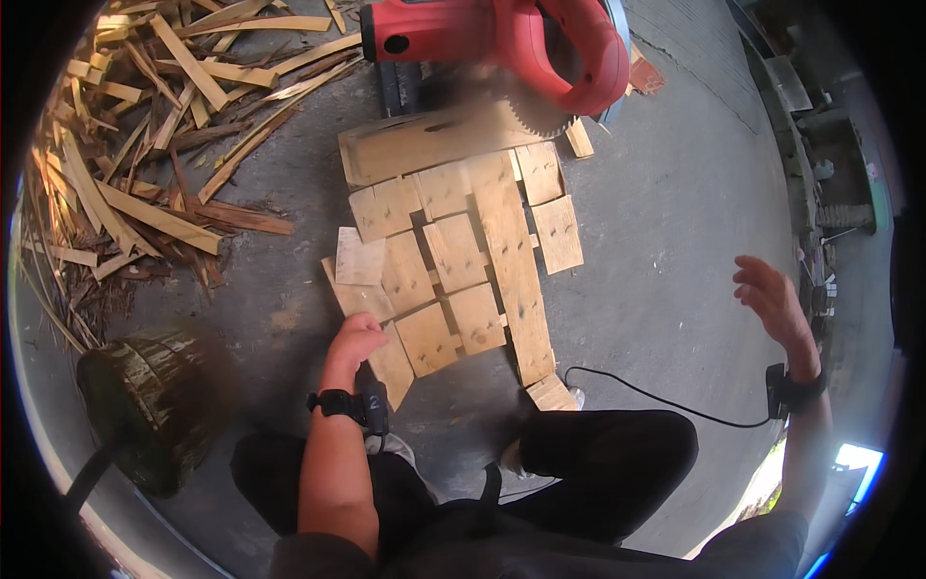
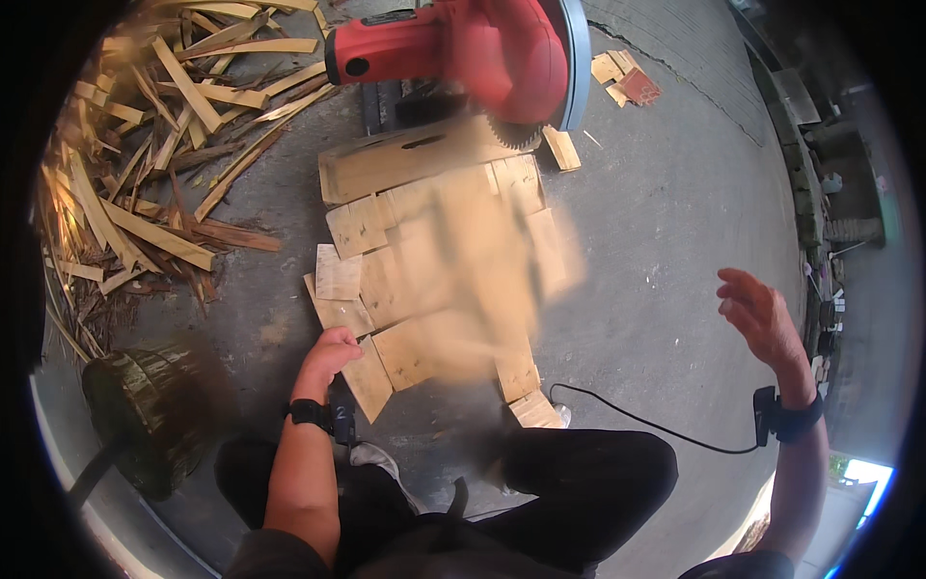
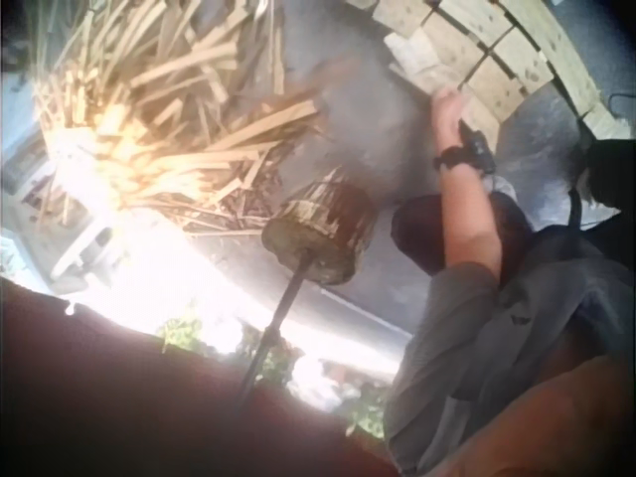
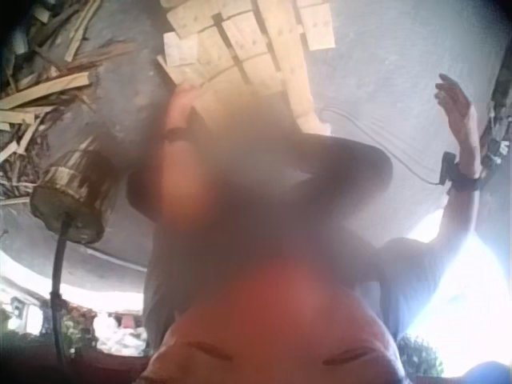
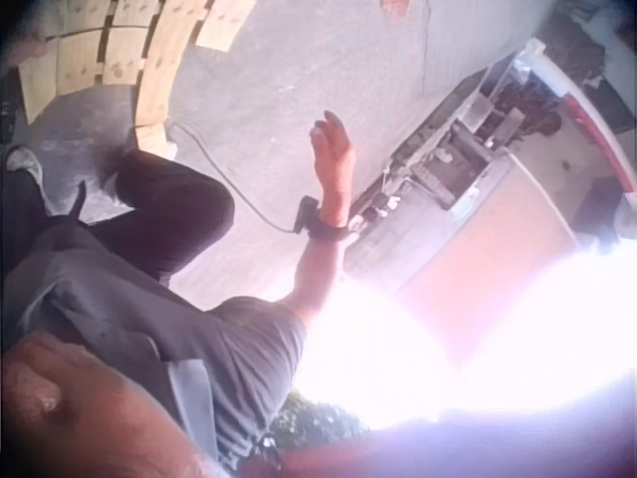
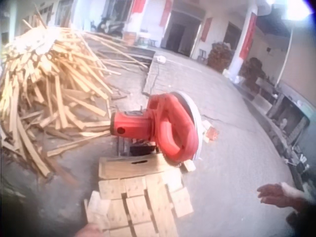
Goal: The person uses a circular saw to cut a wooden crate into smaller pieces and затем picks up and handles the cut sections.
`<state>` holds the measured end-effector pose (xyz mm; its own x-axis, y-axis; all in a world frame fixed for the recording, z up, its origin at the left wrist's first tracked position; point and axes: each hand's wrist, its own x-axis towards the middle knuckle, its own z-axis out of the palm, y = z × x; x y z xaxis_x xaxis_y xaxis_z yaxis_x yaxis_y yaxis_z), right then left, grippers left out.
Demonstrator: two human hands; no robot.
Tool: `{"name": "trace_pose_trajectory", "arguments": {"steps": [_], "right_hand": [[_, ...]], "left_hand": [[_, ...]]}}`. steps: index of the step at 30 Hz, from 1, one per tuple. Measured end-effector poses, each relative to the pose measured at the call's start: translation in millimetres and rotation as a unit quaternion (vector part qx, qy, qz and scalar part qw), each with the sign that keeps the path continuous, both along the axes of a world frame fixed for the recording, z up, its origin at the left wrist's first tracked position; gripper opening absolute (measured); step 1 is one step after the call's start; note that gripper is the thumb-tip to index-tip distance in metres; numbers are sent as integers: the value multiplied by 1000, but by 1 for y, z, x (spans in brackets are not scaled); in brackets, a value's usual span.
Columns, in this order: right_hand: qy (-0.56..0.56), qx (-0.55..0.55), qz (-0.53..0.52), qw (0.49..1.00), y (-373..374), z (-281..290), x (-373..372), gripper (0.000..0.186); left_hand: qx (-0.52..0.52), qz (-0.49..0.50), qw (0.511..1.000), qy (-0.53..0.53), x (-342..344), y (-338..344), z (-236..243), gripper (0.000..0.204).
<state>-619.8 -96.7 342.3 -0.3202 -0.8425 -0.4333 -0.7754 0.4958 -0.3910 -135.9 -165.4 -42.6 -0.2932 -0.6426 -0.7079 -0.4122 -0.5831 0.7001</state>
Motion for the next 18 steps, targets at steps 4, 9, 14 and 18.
{"name": "trace_pose_trajectory", "arguments": {"steps": [4,9,14,18], "right_hand": [[221,197,-106,949,199,17,-47,36],[130,436,-473,754,482,82,25,35],[-33,183,-685,704,567,98,102,30],[-6,94,-602,793,426,72,73,39]], "left_hand": [[5,-40,999,-6,-5,-6,-13,11],[-64,-104,984,-132,6,-6,-17,4],[-66,-138,967,-205,-18,-15,8,13],[-76,-199,932,-292,-37,-20,31,22]]}}
